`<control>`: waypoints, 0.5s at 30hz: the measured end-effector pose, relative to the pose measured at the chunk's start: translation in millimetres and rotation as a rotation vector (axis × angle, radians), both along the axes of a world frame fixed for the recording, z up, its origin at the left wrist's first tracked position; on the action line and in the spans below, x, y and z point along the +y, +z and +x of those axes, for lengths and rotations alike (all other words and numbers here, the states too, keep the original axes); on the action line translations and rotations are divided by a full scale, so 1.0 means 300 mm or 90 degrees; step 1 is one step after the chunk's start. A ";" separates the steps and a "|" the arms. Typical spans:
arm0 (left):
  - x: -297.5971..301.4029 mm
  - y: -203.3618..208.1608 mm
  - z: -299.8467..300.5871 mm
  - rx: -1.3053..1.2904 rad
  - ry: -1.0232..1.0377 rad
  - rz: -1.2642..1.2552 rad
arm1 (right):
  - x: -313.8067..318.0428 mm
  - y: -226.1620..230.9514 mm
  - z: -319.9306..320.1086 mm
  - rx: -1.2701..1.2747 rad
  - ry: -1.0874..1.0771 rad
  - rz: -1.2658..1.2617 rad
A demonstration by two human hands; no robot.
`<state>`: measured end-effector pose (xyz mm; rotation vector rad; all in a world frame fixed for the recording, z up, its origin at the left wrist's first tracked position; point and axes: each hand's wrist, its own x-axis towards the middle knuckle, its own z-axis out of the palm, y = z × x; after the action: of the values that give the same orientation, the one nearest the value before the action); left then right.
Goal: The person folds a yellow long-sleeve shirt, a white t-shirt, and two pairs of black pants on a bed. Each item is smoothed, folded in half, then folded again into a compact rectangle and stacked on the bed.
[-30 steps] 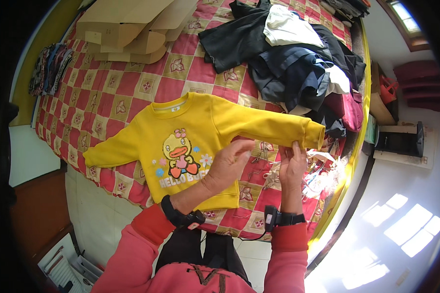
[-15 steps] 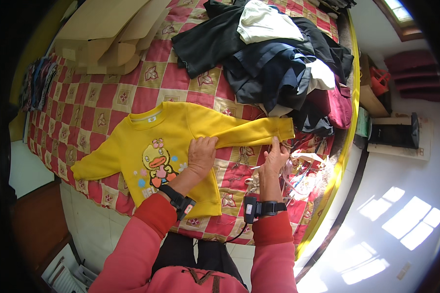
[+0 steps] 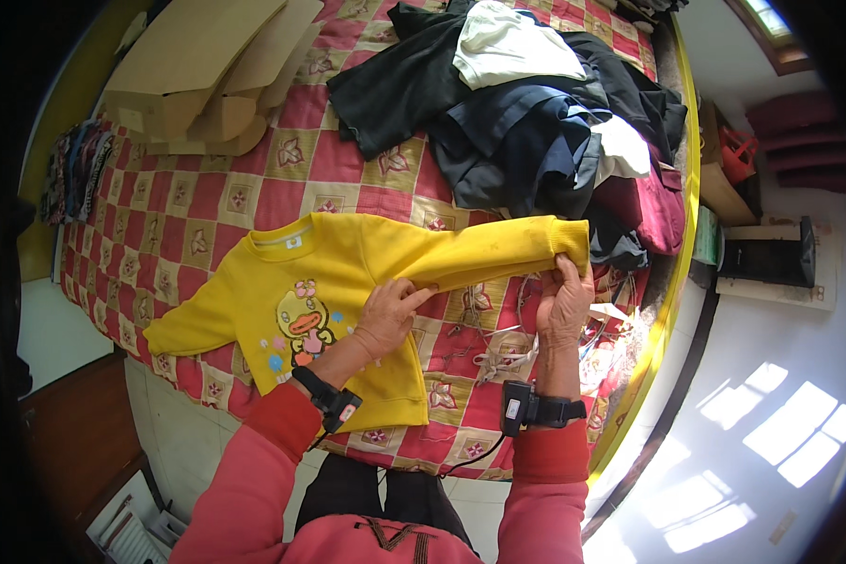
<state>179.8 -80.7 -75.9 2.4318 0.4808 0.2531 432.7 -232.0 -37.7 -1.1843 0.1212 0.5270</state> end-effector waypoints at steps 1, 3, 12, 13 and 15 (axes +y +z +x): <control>0.003 0.007 0.005 0.012 0.005 -0.026 | -0.041 -0.002 0.009 -0.016 0.025 0.076; 0.011 0.022 0.025 0.009 0.002 -0.036 | -0.086 -0.062 0.013 0.211 -0.099 0.079; 0.160 0.077 0.204 -0.067 0.138 -0.167 | -0.118 -0.098 -0.055 0.158 -0.091 -0.214; 0.176 0.073 0.235 -0.048 0.145 -0.125 | -0.099 -0.084 -0.065 0.152 -0.107 -0.318; 0.188 0.054 0.289 -0.005 0.144 -0.043 | -0.071 -0.072 -0.085 0.091 -0.082 -0.367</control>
<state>266.5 -24.2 -59.9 2.3101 0.7489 0.3369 407.3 -253.3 -59.4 -1.6845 0.4943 0.4768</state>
